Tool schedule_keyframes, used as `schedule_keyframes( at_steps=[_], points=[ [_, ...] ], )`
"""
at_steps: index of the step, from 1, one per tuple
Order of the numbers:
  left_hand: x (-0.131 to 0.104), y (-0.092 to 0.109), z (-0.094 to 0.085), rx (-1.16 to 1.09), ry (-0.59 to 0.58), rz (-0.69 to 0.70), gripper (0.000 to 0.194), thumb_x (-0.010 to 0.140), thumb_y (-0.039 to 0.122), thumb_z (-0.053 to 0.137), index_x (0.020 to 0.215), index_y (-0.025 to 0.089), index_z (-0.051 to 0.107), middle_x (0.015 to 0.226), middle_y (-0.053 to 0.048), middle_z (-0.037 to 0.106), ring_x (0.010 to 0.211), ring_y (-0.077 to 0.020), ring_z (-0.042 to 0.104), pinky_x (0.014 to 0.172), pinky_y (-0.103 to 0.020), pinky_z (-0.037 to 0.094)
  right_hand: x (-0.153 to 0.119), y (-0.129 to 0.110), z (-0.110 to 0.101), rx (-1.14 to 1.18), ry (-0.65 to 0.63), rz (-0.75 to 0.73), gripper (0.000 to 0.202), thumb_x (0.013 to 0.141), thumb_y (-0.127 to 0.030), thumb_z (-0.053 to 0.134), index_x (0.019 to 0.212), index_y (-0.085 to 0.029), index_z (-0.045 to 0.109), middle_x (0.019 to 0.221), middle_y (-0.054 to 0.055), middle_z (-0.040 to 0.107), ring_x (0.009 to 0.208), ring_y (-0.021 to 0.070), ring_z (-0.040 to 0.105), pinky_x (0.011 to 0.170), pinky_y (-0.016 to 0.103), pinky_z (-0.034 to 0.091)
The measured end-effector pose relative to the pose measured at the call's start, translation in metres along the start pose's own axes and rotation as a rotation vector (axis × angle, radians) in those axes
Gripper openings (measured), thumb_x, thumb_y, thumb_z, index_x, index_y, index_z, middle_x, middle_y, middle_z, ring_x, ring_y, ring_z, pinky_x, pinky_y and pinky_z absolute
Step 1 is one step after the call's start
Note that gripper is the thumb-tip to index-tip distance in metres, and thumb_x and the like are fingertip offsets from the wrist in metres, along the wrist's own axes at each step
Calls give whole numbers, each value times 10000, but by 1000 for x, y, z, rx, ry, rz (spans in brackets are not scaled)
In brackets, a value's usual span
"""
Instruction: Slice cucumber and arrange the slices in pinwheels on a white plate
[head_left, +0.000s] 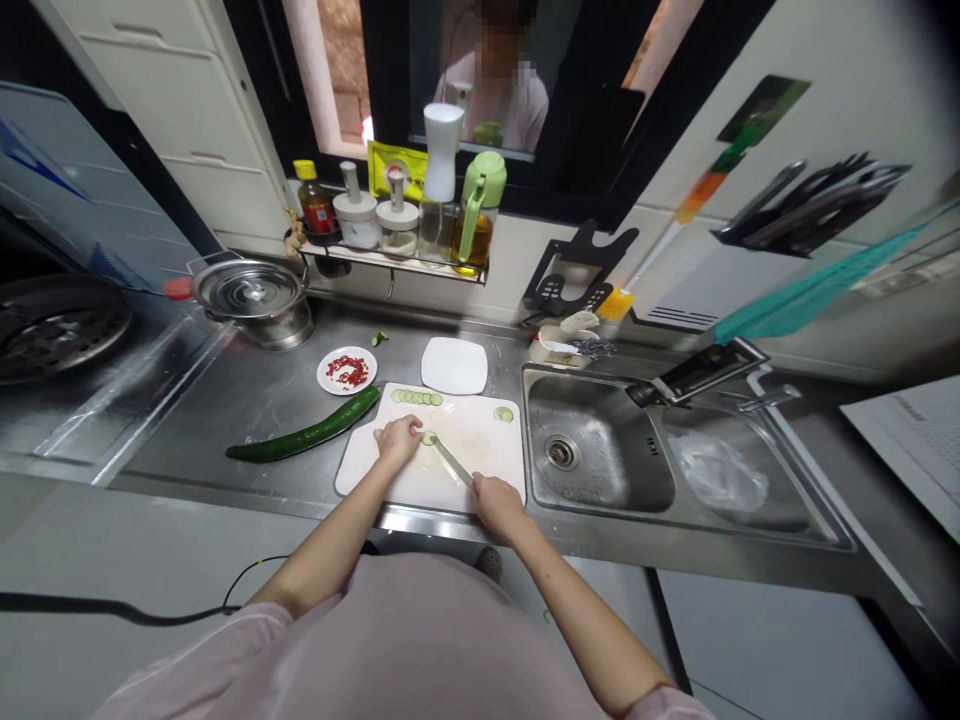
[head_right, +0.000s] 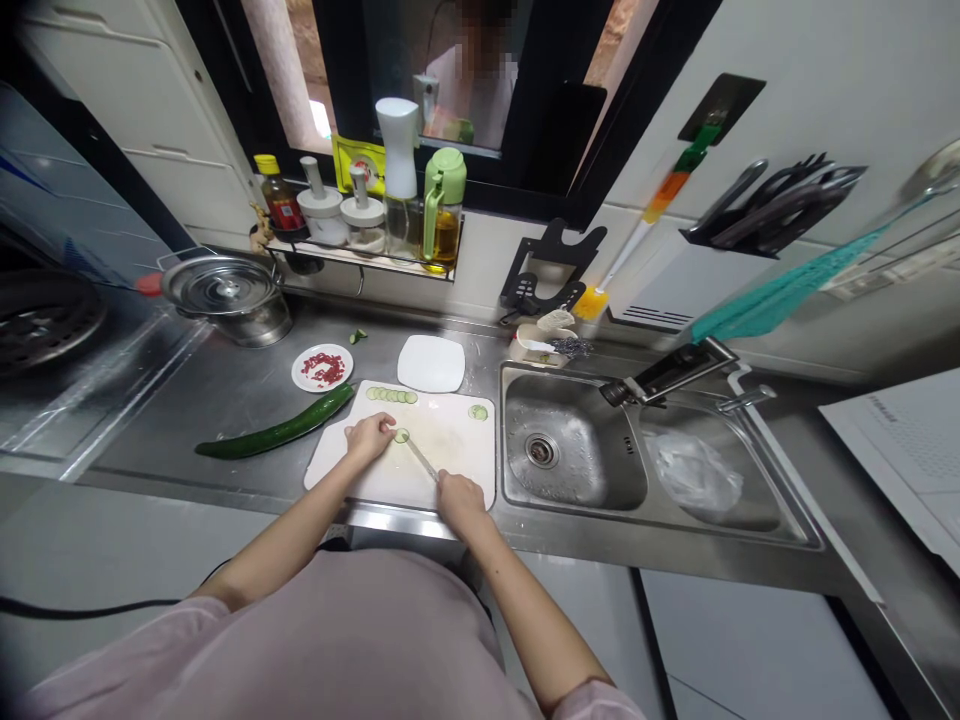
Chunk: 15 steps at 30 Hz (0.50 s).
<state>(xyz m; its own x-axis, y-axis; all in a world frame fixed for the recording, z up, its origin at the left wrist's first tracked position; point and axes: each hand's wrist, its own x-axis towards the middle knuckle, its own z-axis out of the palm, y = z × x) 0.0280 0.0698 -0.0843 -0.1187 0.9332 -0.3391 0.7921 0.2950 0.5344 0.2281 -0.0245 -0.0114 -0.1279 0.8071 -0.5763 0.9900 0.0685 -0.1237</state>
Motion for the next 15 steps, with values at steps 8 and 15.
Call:
schedule_keyframes(
  at_steps=[8, 15],
  points=[
    [-1, 3, -4, 11, -21, -3, 164, 780, 287, 626, 942, 289, 651, 938, 11, 727, 974, -212, 618, 893, -381, 308, 3, 0, -1, -7, -9, -12, 330, 960, -218, 326, 1150, -153, 587, 1052, 169, 689, 1000, 255, 653, 782, 327, 445],
    [-2, 4, -4, 5, -25, -3, 157, 787, 286, 619, 940, 288, 653, 943, 11, 726, 981, -215, 617, 890, -376, 307, 7, -6, -4, -10, -14, -15, 328, 944, -167, 334, 1152, -143, 585, 1047, 174, 690, 1003, 249, 656, 775, 317, 445]
  ],
)
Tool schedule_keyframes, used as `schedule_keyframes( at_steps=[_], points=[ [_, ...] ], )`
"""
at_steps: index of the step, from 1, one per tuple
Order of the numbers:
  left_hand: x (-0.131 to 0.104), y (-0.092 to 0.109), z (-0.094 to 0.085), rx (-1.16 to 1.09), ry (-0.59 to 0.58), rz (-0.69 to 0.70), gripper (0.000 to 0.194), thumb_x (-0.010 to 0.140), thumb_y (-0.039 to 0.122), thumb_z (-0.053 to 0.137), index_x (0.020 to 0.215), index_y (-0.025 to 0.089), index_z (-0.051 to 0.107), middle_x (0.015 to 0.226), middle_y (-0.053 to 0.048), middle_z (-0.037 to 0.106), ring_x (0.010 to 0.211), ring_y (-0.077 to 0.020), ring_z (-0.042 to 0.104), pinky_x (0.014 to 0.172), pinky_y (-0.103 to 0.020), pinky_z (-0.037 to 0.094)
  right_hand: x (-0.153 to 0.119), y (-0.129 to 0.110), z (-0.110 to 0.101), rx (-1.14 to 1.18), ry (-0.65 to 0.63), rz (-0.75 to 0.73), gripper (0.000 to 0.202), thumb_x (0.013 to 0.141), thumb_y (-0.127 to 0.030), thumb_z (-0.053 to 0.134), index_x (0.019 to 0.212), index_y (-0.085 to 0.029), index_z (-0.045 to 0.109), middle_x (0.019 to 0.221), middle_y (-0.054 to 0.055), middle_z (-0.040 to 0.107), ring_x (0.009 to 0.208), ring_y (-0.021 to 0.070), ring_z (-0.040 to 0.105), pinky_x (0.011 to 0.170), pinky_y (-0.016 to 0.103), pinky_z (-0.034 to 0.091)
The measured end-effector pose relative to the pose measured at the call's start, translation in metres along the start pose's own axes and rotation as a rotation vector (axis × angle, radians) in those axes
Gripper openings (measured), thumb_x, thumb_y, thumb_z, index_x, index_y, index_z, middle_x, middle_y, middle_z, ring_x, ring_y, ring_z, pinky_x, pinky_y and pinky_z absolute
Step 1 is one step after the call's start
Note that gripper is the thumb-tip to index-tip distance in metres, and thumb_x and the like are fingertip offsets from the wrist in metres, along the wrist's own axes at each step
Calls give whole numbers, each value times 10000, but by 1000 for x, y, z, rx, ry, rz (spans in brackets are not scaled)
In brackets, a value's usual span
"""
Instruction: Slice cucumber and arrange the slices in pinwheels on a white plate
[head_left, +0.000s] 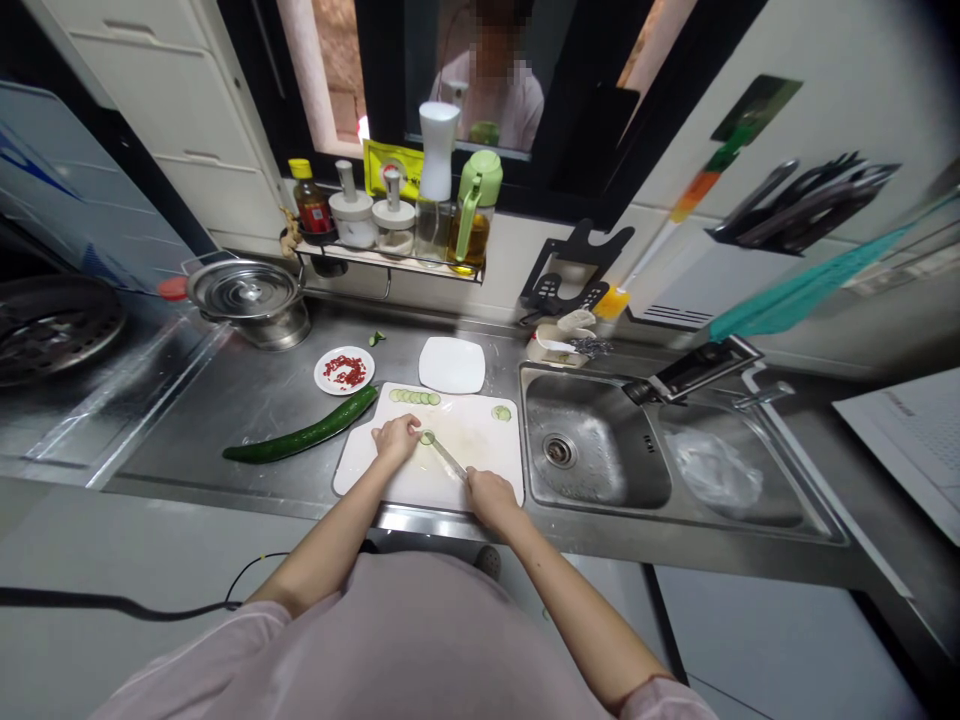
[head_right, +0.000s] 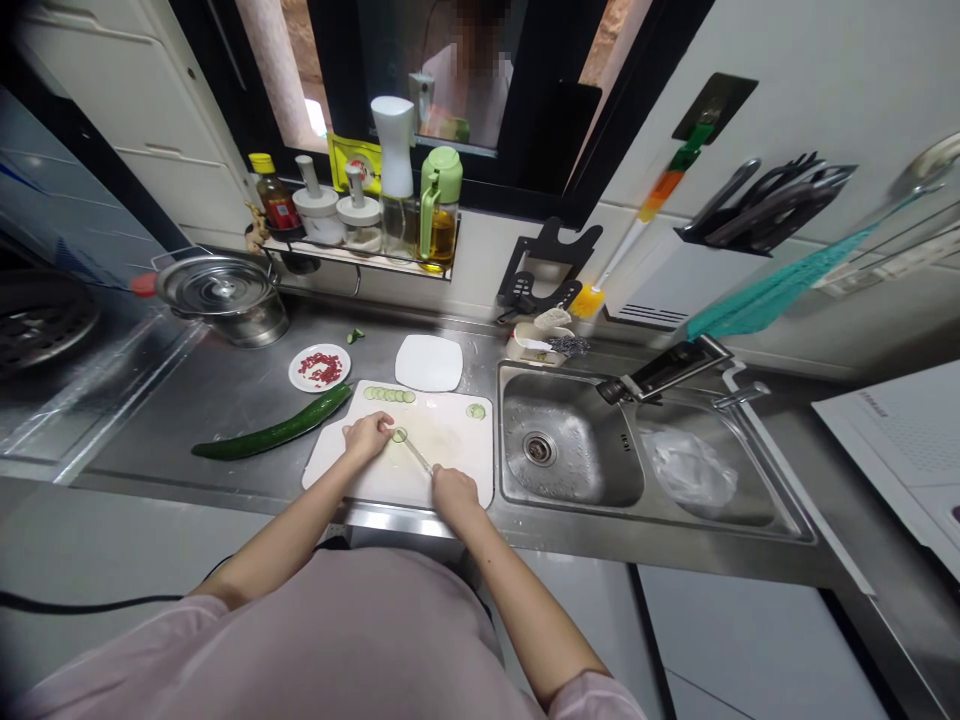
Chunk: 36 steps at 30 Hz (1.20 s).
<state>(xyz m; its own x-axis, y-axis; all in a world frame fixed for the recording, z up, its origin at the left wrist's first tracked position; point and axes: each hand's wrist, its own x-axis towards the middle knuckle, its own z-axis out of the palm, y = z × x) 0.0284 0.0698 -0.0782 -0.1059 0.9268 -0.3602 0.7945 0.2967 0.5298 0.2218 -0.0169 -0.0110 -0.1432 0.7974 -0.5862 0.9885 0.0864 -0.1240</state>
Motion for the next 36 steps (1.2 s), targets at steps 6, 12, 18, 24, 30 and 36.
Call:
schedule_keyframes(
  at_steps=[6, 12, 18, 24, 30, 36],
  points=[
    [1, -1, 0, -4, 6, -2, 155, 785, 296, 622, 936, 294, 656, 926, 12, 727, 970, -217, 621, 887, -376, 305, 2, -2, -1, -10, 3, -2, 342, 930, -160, 332, 1155, -137, 589, 1044, 177, 693, 1004, 266, 656, 776, 337, 458],
    [3, -2, 2, 1, 6, -2, 162, 778, 302, 624, 937, 299, 657, 931, 8, 727, 965, -221, 624, 890, -379, 313, 3, -4, -4, -12, 4, 1, 335, 933, -171, 347, 1164, -143, 589, 1058, 176, 691, 1019, 256, 653, 790, 334, 464],
    [2, -2, 1, -2, 1, 1, 170, 774, 296, 623, 941, 299, 655, 935, 8, 727, 967, -218, 625, 897, -384, 309, 4, -5, -5, -22, -11, 10, 341, 932, -162, 348, 1175, -148, 587, 1071, 169, 690, 1028, 243, 653, 796, 319, 465],
    [3, -2, 1, -4, 3, -2, 159, 778, 297, 620, 933, 302, 655, 925, 13, 727, 956, -219, 630, 905, -391, 303, 5, -5, -5, -7, 0, 8, 336, 930, -173, 354, 1162, -148, 596, 1080, 165, 688, 1021, 240, 655, 788, 316, 467],
    [3, -1, 1, 13, -9, -12, 174, 779, 307, 620, 949, 304, 654, 944, 11, 726, 969, -218, 631, 905, -385, 306, 5, -6, -5, -17, -14, 9, 346, 917, -155, 360, 1172, -144, 594, 1081, 176, 687, 1031, 247, 651, 792, 327, 471],
    [4, -2, 2, 24, -20, -7, 191, 780, 335, 621, 967, 304, 650, 950, 2, 732, 958, -211, 623, 909, -398, 309, 5, -6, -7, -10, -12, 11, 344, 924, -157, 351, 1157, -140, 603, 1086, 175, 686, 1031, 243, 652, 799, 323, 468]
  ],
)
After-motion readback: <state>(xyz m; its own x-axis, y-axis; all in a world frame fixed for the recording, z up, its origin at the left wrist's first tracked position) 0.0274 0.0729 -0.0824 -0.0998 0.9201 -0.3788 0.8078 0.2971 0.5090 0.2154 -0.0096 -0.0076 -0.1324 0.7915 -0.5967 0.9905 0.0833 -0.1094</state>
